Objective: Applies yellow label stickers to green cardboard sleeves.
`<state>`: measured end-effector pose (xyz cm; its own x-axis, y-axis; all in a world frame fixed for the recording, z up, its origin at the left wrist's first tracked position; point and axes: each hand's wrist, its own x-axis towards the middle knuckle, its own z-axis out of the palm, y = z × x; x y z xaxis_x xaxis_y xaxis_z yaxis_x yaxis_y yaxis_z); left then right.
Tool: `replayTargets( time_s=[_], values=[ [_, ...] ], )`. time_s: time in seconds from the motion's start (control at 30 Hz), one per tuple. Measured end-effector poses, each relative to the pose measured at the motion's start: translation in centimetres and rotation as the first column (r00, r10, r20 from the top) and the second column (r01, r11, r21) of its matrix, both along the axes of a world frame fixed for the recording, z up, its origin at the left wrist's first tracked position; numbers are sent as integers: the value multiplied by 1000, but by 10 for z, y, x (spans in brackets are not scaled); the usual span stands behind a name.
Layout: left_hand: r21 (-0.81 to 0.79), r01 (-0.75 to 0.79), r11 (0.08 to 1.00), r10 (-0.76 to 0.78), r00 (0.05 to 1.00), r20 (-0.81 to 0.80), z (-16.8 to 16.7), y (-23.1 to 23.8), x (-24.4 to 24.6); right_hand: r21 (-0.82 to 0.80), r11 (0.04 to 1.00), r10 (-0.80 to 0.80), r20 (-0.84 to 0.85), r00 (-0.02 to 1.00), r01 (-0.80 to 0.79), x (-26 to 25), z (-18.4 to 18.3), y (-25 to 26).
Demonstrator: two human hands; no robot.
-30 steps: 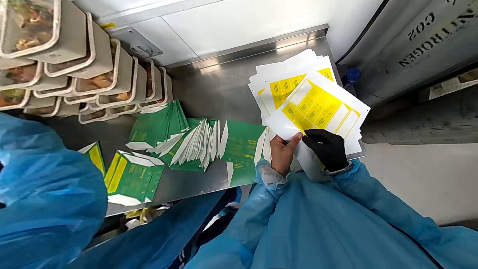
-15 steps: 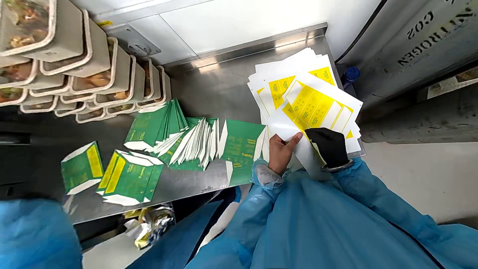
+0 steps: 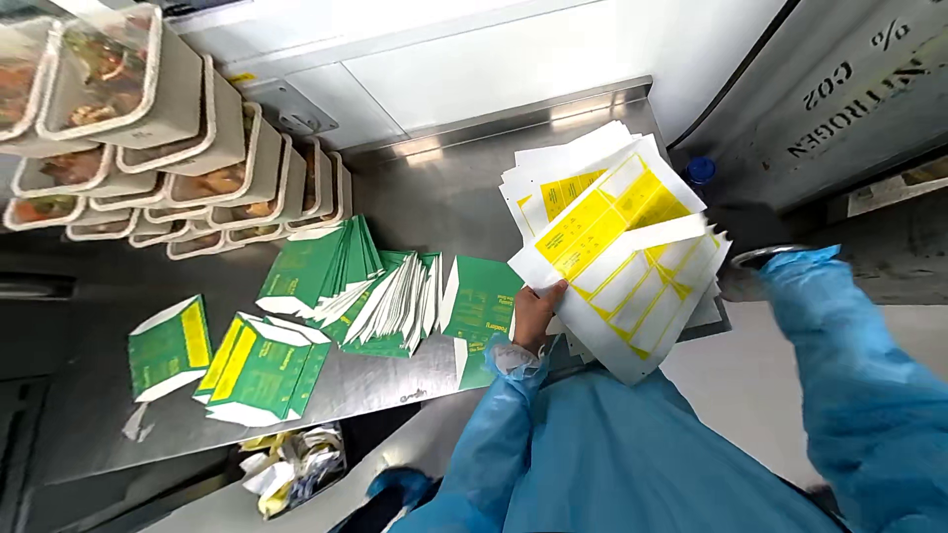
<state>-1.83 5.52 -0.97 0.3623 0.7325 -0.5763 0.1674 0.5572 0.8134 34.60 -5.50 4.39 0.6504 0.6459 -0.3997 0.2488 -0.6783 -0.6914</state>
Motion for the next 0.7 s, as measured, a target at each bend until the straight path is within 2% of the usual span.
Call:
replayTargets(
  time_s=[0.07, 0.13, 0.2, 0.27, 0.3, 0.33, 0.37, 0.4, 0.43, 0.47, 0.5, 0.57, 0.63, 0.7],
  values=[
    [87, 70, 994, -55, 986, -156, -8, 4, 4, -3, 999, -47, 145, 988, 48, 40, 17, -9],
    [180, 182, 967, -111, 932, -345, -8, 8, 11, 50, 993, -118, 192, 974, 111, 48, 41, -13],
    [198, 370, 908, -185, 776, -602, -3, 19, 16, 95, 983, -170, 183, 968, 155, 26, 60, -13],
    [114, 537, 836, -240, 544, -804, 10, 37, 15, 118, 982, -165, 134, 977, 149, -11, 62, -13],
    [108, 580, 808, -237, 486, -841, 20, 39, 9, 128, 983, -145, 106, 984, 131, -33, 57, -13],
    [158, 605, 780, -215, 497, -841, 31, 37, 1, 144, 983, -127, 80, 989, 115, -60, 52, -13],
    [272, 620, 736, -186, 572, -799, 40, 31, -10, 181, 977, -122, 48, 991, 111, -92, 45, -10],
    [421, 609, 672, -190, 691, -698, 46, 23, -20, 231, 968, -108, 18, 994, 101, -125, 36, -7],
    [540, 556, 632, -231, 801, -553, 48, 13, -28, 280, 956, -91, -16, 996, 92, -159, 26, -2],
    [589, 488, 644, -310, 870, -383, 50, 1, -36, 313, 946, -71, -47, 996, 82, -192, 16, 4],
    [568, 425, 705, -372, 903, -215, 52, -9, -44, 323, 944, -48, -80, 996, 71, -225, 10, 11],
    [430, 268, 862, -312, 950, 32, 48, -22, -63, 322, 946, 59, -116, 992, -18, -278, 6, 25],
    [303, 73, 950, -112, 987, 112, 40, -22, -88, 367, 916, 233, -163, 959, -161, -309, 6, 33],
    [216, -100, 971, 74, 989, 125, 35, -13, -116, 400, 897, 296, -222, 929, -190, -325, 5, 35]
  ],
)
